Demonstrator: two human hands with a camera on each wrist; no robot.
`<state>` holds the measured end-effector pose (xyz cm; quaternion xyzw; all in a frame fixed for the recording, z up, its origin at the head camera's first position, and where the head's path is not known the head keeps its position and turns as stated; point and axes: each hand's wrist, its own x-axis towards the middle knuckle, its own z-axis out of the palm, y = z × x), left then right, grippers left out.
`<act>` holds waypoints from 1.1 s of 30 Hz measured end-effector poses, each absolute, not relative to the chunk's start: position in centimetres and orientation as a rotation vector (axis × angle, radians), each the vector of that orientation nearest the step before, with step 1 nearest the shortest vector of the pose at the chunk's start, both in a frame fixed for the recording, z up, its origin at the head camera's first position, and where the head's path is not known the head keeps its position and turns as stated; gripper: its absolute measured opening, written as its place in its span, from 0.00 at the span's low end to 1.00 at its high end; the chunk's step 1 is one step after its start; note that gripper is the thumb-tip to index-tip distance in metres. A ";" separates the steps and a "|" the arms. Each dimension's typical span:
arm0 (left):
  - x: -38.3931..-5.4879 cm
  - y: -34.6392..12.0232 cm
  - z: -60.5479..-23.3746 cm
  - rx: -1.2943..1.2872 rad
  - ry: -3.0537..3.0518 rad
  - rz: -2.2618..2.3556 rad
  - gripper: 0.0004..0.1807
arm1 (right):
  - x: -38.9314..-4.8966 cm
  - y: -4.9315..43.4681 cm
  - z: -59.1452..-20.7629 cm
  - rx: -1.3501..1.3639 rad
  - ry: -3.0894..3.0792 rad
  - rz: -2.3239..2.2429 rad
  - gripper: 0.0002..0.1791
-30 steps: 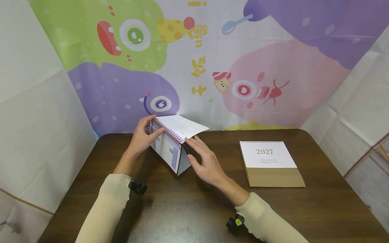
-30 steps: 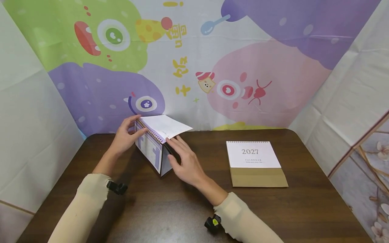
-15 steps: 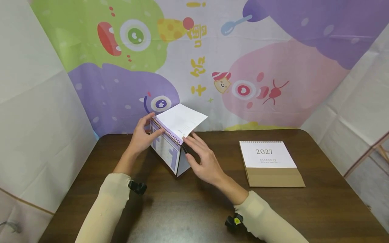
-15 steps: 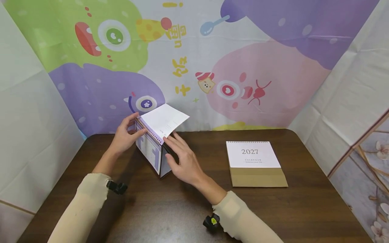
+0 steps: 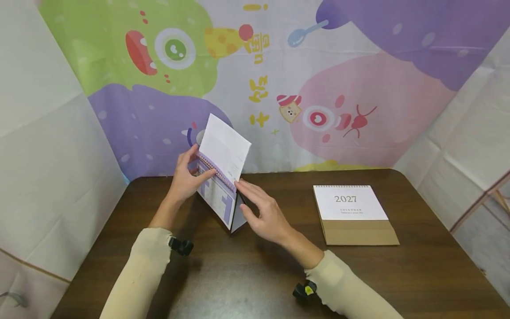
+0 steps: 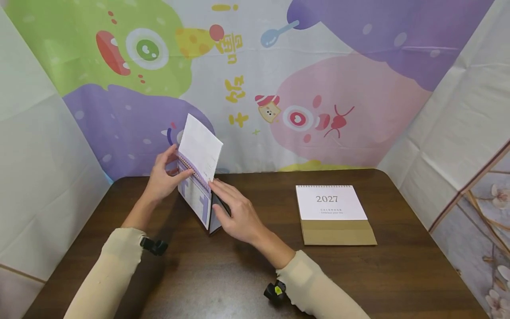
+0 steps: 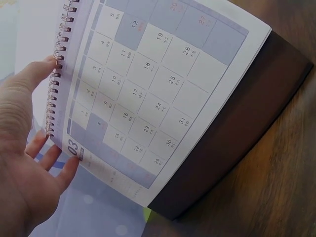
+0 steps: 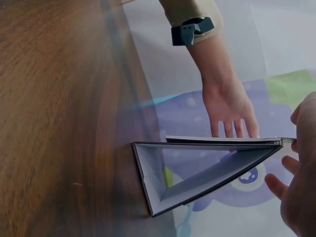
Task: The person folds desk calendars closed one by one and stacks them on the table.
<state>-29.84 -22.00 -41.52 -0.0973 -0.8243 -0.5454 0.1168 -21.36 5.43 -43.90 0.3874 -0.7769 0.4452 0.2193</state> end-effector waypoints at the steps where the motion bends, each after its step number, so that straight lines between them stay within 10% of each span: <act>1: -29.9 -22.0 -41.5 -0.285 -2.409 -1.600 0.55 | -21.3 5.4 -43.9 1.078 -2.146 1.232 0.29; 16: -29.9 -22.2 -41.4 -0.247 -2.367 -1.684 0.58 | -21.1 4.8 -44.0 1.107 -2.142 1.225 0.28; 25: -30.2 -23.1 -40.6 -0.208 -1.998 -2.184 0.27 | -21.0 4.8 -44.0 1.137 -2.134 1.219 0.28; 33: -29.6 -24.2 -40.9 -0.293 -1.793 -2.311 0.44 | -20.7 4.7 -44.1 1.177 -2.144 1.214 0.29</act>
